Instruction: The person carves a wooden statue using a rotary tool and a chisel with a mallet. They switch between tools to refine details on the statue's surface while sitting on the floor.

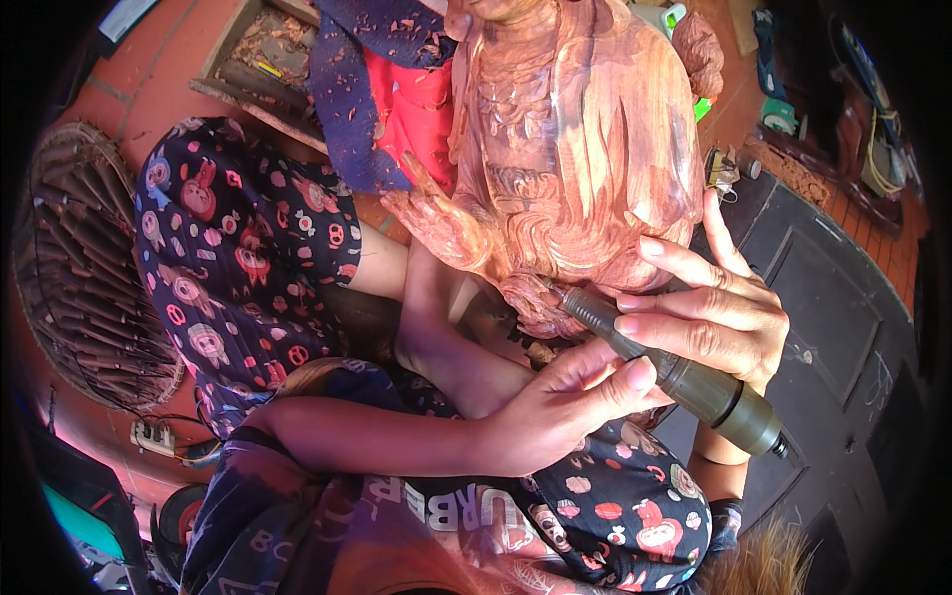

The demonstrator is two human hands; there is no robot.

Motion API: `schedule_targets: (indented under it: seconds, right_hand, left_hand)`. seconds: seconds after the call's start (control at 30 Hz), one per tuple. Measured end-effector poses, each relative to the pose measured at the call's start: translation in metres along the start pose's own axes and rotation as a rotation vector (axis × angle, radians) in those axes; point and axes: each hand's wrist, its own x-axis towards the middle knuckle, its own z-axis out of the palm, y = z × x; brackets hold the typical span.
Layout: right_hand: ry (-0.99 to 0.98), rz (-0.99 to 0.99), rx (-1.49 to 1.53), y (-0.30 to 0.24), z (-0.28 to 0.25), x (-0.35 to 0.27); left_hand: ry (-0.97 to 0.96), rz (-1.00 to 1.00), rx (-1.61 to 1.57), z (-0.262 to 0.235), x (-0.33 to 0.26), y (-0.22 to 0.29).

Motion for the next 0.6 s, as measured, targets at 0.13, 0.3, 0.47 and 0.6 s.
schedule_targets:
  seconds: [0.13,0.3,0.47,0.6]
  right_hand:
    - [0.032,-0.012,-0.010,0.0007,-0.0015,0.0001]
    - [-0.014,-0.037,-0.045,0.0014,-0.0037,0.0000]
    - [0.027,-0.017,-0.009,0.0009,-0.0018,0.0005]
    - [0.014,-0.017,-0.021,0.0007,-0.0018,-0.0006]
  left_hand:
    - [-0.068,0.003,0.086,-0.0001,0.0031,0.0056]
    - [-0.030,-0.038,0.068,0.0018,-0.0005,0.0065]
    - [-0.092,0.011,0.055,0.0002,0.0015,0.0039]
    - [-0.048,-0.016,0.059,-0.0011,0.0008,0.0022]
